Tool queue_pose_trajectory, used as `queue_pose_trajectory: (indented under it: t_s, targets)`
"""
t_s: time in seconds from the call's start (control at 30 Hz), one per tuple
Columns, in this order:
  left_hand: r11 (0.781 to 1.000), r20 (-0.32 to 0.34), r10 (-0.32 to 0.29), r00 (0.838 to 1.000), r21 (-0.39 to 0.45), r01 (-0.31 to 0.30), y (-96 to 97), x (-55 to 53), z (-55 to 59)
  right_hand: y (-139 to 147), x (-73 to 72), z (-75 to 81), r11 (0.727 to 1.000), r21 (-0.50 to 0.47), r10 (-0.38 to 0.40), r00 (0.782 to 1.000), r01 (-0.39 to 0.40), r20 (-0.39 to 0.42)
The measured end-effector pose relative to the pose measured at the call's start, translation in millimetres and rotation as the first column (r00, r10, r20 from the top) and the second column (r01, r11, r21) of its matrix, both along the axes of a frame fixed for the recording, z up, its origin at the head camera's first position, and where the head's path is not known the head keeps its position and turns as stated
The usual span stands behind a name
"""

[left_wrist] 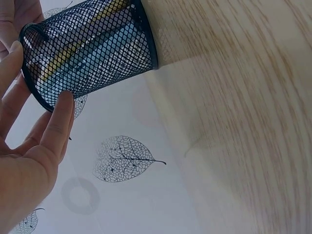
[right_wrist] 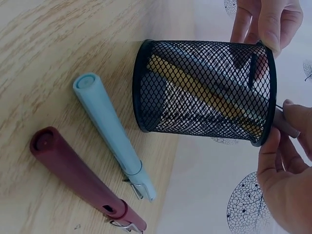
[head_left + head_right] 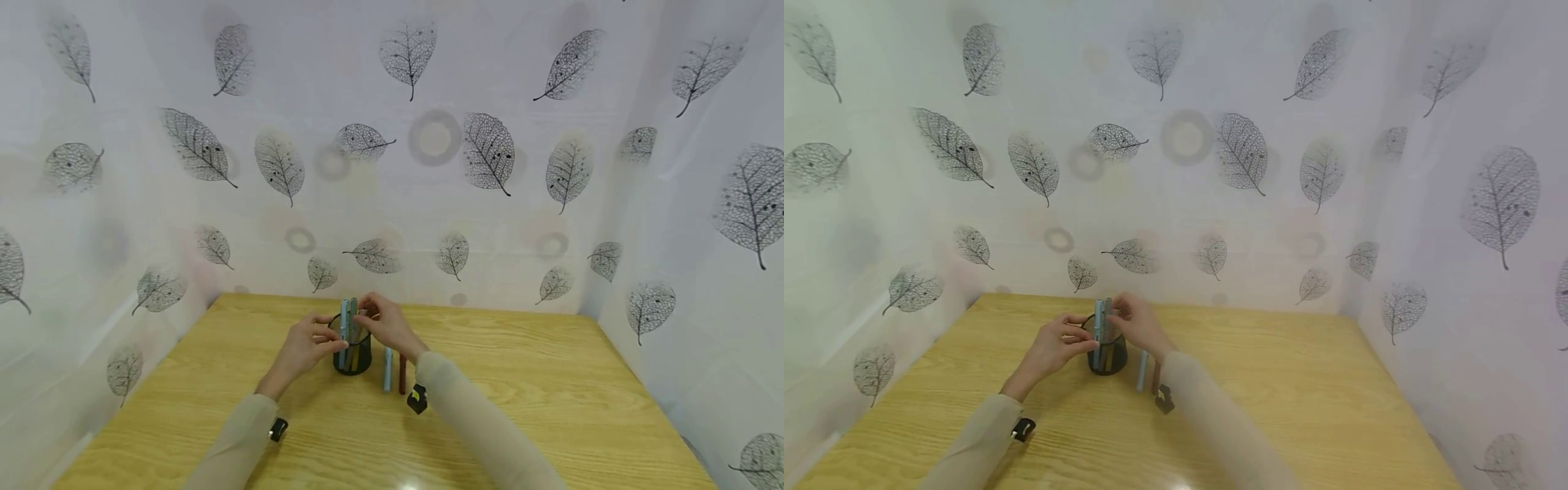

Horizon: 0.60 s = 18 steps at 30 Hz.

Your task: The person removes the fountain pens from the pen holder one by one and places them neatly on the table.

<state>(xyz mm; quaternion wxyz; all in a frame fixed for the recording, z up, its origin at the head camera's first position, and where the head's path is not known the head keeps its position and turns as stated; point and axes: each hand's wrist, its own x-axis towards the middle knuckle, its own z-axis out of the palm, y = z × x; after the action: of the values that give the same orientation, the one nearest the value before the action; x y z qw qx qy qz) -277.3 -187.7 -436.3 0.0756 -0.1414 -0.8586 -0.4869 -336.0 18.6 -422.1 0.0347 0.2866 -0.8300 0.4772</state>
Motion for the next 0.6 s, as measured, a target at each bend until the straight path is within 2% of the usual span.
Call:
queue_pose_trajectory:
  t_s: [0.37,0.6]
  targets:
    - [1.0,-0.002,0.002,1.0,-0.017,-0.002,0.2,-0.4,-0.2,2.1,2.1,1.2,1.0,0.005,0.029,0.999,-0.029,-0.037]
    - [1.0,0.004,0.011,1.0,-0.012,-0.011,0.9,0.4,0.4,4.4,1.0,1.5,0.999,-0.019,0.05,0.998,-0.05,-0.026]
